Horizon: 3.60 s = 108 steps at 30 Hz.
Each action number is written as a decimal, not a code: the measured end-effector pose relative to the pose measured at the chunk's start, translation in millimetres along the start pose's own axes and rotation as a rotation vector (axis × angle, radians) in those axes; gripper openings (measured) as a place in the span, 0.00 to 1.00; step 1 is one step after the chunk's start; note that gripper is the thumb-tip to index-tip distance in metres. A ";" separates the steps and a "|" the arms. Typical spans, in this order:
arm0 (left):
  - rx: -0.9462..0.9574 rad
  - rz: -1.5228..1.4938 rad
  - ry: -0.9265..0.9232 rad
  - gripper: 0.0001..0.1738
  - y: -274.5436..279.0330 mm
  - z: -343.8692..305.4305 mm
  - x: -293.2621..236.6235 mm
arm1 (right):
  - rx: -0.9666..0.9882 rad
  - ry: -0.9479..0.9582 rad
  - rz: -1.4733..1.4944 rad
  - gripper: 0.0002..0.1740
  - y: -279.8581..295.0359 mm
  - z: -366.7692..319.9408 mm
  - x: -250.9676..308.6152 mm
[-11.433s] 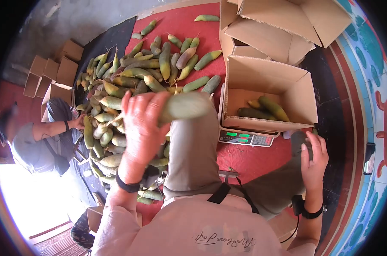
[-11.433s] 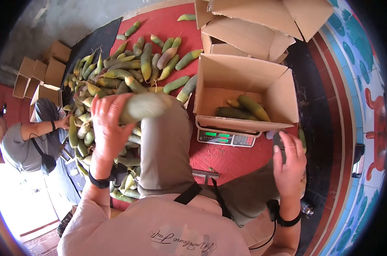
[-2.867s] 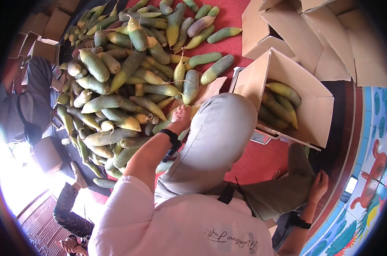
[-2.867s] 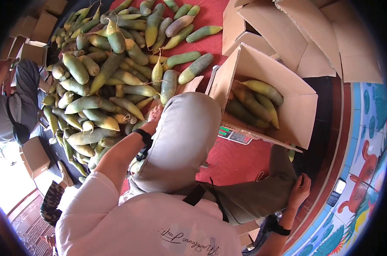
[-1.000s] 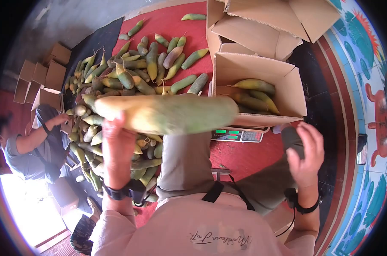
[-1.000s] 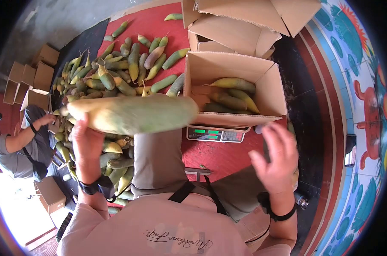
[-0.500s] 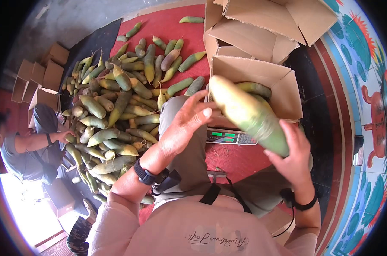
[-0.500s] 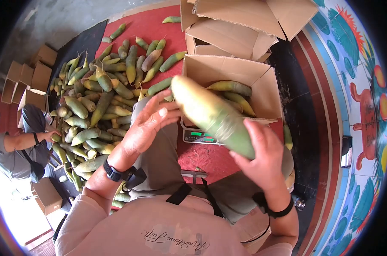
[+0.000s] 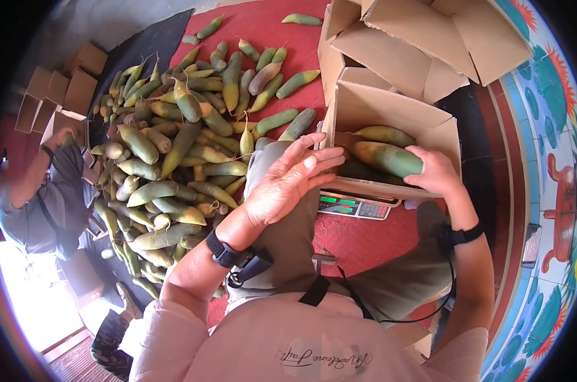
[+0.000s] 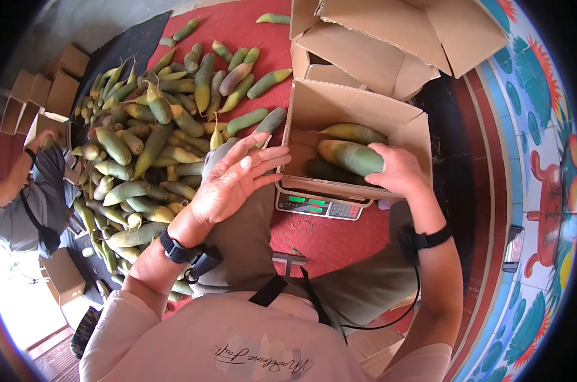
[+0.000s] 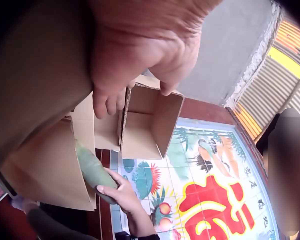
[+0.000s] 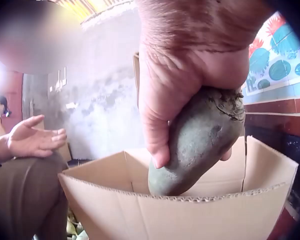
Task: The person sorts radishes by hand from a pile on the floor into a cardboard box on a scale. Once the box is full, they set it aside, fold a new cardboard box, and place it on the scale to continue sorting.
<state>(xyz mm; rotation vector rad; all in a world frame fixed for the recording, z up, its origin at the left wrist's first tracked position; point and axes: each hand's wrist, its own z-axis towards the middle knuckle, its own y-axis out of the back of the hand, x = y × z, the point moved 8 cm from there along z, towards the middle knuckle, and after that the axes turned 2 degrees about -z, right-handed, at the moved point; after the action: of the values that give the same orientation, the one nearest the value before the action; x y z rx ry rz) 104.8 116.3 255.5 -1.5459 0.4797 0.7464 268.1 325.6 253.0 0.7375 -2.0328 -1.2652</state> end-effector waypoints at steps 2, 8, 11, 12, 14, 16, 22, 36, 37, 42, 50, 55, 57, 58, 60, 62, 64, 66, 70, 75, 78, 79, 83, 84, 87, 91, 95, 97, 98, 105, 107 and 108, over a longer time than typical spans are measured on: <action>-0.015 -0.006 0.004 0.33 1.3 0.9 1.4 | 0.011 0.042 -0.031 0.36 -17.9 15.2 9.2; -0.002 -0.020 0.013 0.30 1.3 -0.8 3.7 | 0.044 0.065 -0.082 0.30 -43.0 42.9 14.2; 0.008 -0.028 0.005 0.30 0.5 -1.6 3.5 | -0.100 -0.084 -0.187 0.26 -44.5 54.2 -33.2; 0.011 -0.018 0.000 0.30 0.6 -1.7 3.3 | -0.099 -0.081 -0.188 0.26 -39.6 50.2 -32.5; 0.007 -0.003 0.002 0.30 0.1 -2.1 1.7 | -0.084 -0.040 -0.080 0.22 -19.0 30.5 -23.6; 0.002 0.013 0.001 0.30 0.5 -1.8 1.5 | -0.133 0.004 -0.069 0.20 -6.6 10.7 -20.3; 0.011 0.041 -0.013 0.27 1.3 -5.8 1.4 | -0.386 0.054 0.043 0.15 31.5 -72.5 -3.7; -0.014 0.074 -0.062 0.27 0.0 -8.2 -1.1 | -0.705 -0.099 -0.066 0.12 -3.1 -184.0 -64.7; -0.021 0.078 -0.078 0.27 -0.6 -9.5 -3.5 | -0.741 -0.105 -0.091 0.12 -0.1 -184.9 -62.4; -0.074 0.081 -0.179 0.27 11.1 -24.2 -34.7 | -0.765 -0.108 -0.100 0.11 -0.5 -187.0 -64.0; -0.880 1.133 -0.015 0.21 226.2 -114.0 -101.1 | -0.794 -0.123 -0.089 0.10 -2.7 -194.6 -67.6; -0.917 2.097 0.673 0.23 316.6 -178.8 -85.1 | -0.789 -0.130 -0.088 0.09 -3.3 -195.7 -68.1; -0.885 2.162 0.770 0.24 324.5 -199.5 -80.7 | -0.783 -0.143 -0.094 0.09 -4.3 -195.4 -68.6; -0.856 2.224 0.869 0.25 330.1 -206.3 -76.9 | -0.779 -0.152 -0.097 0.09 -4.8 -195.0 -69.0; -0.801 2.309 0.895 0.24 331.2 -207.6 -74.2 | -0.773 -0.157 -0.098 0.09 -4.9 -194.0 -67.8; -0.748 2.390 0.925 0.23 325.2 -207.2 -74.4 | -0.765 -0.157 -0.099 0.09 -5.3 -192.1 -66.6; -0.669 2.464 0.953 0.23 319.8 -204.7 -73.6 | -0.757 -0.155 -0.103 0.09 -5.5 -190.7 -65.7; -0.694 2.445 0.935 0.23 326.0 -211.4 -74.8 | -0.756 -0.152 -0.108 0.08 -5.3 -190.6 -65.3; -0.762 2.453 0.873 0.26 307.6 -214.8 -85.9 | -0.770 -0.142 -0.085 0.08 -5.2 -190.7 -63.6; -1.142 2.207 0.677 0.30 266.7 -227.8 -130.8 | -0.782 -0.134 -0.076 0.07 -1.9 -190.4 -59.1; -1.256 2.181 0.420 0.32 259.5 -244.1 -148.0 | -0.785 -0.132 -0.060 0.07 -2.3 -189.8 -60.3; -1.296 2.134 0.215 0.33 236.5 -242.8 -159.0 | -0.787 -0.133 -0.053 0.07 -2.7 -189.6 -60.3; -1.394 1.675 -0.361 0.32 191.6 -243.6 -190.5 | -0.784 -0.133 -0.051 0.08 -1.8 -188.7 -59.9; -1.323 1.428 -0.405 0.28 178.7 -234.9 -192.9 | -0.792 -0.112 -0.049 0.08 -0.9 -188.3 -58.0; -1.153 0.850 -0.598 0.23 134.2 -199.9 -194.2 | -0.798 -0.076 -0.020 0.09 6.1 -187.2 -41.5; -0.875 0.554 -0.599 0.23 75.9 -146.1 -180.8 | -0.820 0.000 0.057 0.12 28.2 -186.8 8.9; -0.808 0.370 -0.362 0.23 22.4 -104.0 -121.8 | -0.864 0.192 0.029 0.20 47.9 -193.2 75.9; -0.561 0.347 -0.206 0.22 0.7 -79.4 -89.5 | -0.821 0.340 -0.005 0.28 46.4 -194.6 106.8; -0.478 0.354 -0.133 0.28 -3.5 -70.7 -71.9 | -0.770 0.399 -0.009 0.30 42.7 -192.8 119.3; -0.384 0.420 0.166 0.37 -14.1 -47.4 -0.5 | -0.575 0.467 0.099 0.38 -1.5 -174.4 124.2; -0.287 0.308 0.236 0.34 -15.4 -38.9 10.4 | -0.546 0.381 0.201 0.37 -1.9 -170.0 115.3; -0.237 0.299 0.244 0.33 -12.1 -35.2 14.5 | -0.545 0.381 0.200 0.37 0.7 -168.0 113.9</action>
<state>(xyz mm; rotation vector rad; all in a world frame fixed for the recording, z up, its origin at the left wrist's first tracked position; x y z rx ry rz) 129.5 85.0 253.8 -1.8214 0.8415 0.8704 320.3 147.8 335.8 0.4561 -1.3335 -1.3531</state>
